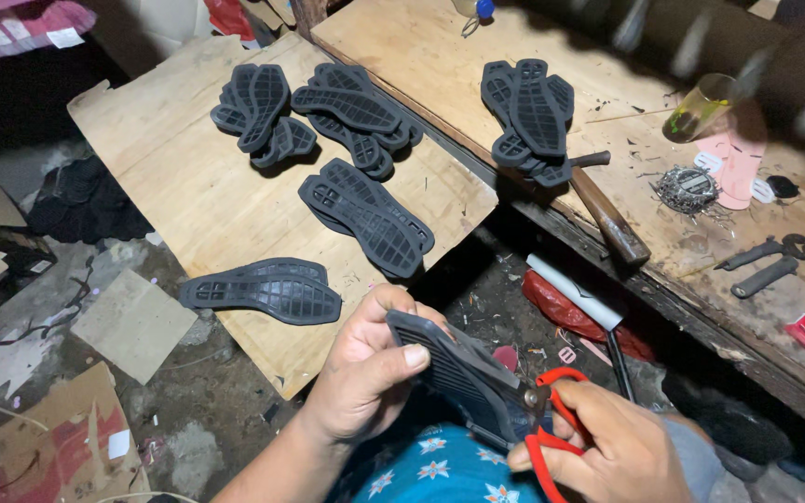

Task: The person trims excess rubber from shoe sole components with red-handled scissors. They hold each sole piece in one hand, cut along its edge, bend the piece to reach different sides, and place finished pieces on the workbench pile while picking up the next piece.

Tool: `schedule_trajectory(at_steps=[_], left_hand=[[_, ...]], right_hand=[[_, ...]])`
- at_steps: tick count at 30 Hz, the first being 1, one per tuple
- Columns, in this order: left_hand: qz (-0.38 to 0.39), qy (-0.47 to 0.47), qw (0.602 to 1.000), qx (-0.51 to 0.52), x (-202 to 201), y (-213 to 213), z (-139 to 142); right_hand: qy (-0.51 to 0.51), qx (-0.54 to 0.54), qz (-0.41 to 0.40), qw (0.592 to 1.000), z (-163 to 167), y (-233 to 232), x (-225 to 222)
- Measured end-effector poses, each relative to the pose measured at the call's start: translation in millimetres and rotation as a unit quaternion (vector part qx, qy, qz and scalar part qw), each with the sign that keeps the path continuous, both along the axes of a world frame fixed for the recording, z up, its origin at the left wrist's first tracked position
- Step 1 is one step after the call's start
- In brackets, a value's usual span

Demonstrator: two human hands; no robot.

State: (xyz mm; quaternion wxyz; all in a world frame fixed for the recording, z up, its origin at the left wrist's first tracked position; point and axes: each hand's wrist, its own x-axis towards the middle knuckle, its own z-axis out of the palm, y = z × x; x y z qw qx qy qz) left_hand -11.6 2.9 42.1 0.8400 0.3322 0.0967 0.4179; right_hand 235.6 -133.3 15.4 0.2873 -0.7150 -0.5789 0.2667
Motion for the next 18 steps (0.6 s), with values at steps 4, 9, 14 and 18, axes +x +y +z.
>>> schedule_trajectory(at_steps=[4,9,14,18], left_hand=[[-0.018,-0.001,1.000,-0.015,0.3,-2.4,1.4],[-0.018,0.007,1.000,-0.019,-0.6,-1.3,1.4],[-0.020,0.023,1.000,0.003,-2.8,-0.4,-1.1],[-0.014,0.087,0.995,0.041,-7.6,2.8,-1.8]], right_hand=[[-0.007,0.055,0.024,0.998,5.8,-0.6,1.5],[-0.028,0.110,0.046,0.992,10.1,-1.9,-0.3],[-0.055,0.095,0.038,0.993,14.5,-1.1,-0.3],[-0.067,0.067,-0.005,0.995,21.4,1.7,-0.6]])
